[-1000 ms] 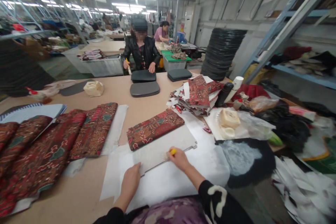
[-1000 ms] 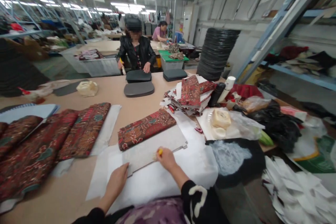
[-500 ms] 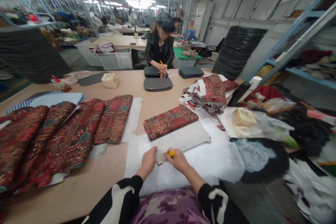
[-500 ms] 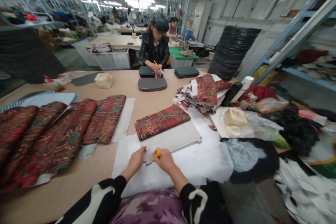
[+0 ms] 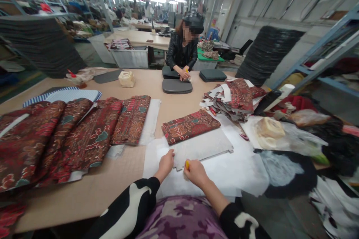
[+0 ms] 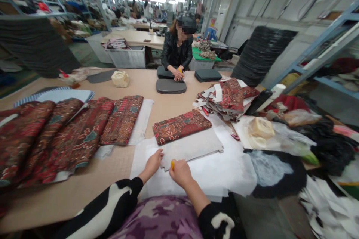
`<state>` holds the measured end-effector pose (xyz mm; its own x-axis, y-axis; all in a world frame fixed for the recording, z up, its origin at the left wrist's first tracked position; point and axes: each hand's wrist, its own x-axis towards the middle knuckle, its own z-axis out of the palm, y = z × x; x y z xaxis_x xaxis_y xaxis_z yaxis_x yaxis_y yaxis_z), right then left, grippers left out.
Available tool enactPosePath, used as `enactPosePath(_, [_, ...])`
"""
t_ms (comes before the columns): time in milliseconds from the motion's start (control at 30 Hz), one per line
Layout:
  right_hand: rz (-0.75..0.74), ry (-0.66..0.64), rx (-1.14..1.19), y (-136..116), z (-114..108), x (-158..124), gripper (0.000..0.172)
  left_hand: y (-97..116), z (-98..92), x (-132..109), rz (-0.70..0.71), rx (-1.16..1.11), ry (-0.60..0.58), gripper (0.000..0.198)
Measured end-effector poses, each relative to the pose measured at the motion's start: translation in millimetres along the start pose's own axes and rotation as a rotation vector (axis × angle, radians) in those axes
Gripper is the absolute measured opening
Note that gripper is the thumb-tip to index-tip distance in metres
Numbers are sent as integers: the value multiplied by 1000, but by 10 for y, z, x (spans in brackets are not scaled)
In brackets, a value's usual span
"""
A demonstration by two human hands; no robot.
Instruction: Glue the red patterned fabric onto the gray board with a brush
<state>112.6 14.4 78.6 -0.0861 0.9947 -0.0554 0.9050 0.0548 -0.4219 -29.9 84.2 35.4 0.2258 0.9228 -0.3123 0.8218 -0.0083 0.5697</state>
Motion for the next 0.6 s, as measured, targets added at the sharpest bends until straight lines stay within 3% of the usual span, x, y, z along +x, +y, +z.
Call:
enactPosePath(267, [72, 53, 23, 7, -72, 110, 18, 52, -28, -48, 31, 81, -7, 39])
enactPosePath(400, [17, 42, 113, 59, -29, 202, 16, 103, -24, -100, 95, 165, -11, 41])
enactPosePath(467, [79, 27, 113, 282, -88, 241, 15, 132, -14, -140, 138, 211, -17, 40])
enactPosePath(600, [460, 132, 26, 1143, -542, 223, 25, 162, 36, -209, 250, 300, -36, 30])
